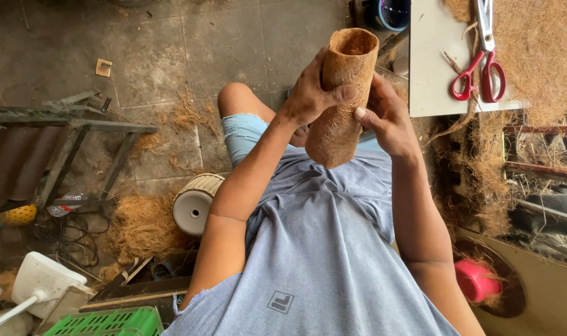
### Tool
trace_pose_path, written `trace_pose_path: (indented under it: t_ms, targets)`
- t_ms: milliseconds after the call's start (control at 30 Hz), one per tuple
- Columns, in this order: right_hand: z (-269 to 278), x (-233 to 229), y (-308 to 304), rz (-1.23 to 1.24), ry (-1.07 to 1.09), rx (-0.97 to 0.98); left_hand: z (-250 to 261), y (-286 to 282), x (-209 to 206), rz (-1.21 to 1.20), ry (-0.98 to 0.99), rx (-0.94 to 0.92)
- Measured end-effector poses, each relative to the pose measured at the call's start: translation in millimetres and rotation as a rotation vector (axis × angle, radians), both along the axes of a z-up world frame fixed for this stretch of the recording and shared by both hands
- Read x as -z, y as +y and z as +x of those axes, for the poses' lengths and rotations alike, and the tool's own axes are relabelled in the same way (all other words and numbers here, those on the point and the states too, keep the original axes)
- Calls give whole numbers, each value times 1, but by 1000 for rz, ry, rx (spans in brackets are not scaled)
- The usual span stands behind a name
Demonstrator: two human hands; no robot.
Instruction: Trimming a sheet of coconut fiber with scissors and rolling it into a cylindrical shape.
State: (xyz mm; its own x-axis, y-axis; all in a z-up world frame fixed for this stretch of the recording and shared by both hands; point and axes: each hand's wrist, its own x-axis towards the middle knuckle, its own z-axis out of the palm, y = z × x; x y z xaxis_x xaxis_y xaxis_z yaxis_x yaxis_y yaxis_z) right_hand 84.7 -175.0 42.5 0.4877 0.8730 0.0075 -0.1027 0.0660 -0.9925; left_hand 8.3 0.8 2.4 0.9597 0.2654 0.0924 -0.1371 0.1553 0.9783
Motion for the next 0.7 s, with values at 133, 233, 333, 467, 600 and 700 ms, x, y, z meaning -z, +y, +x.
trace_pose_path:
  t_ms: [133, 233, 333, 467, 600, 700]
  targets:
    - [-2, -16, -2, 28, -38, -53, 7, -6, -8, -189, -54, 21]
    - [25, 5, -32, -182, -481, 198, 10, -6, -10, -227, -54, 38]
    - [78, 31, -75, -690, -883, 611, 10, -5, -14, -279, -25, 30]
    - [122, 39, -105, -1070, -789, 685, 14, -4, -13, -313, 23, 21]
    - [140, 42, -105, -1269, -660, 586, 22, -5, -10, -327, 69, -12]
    - [149, 63, -112, -1280, -763, 557, 23, -6, -9, -343, 54, -15]
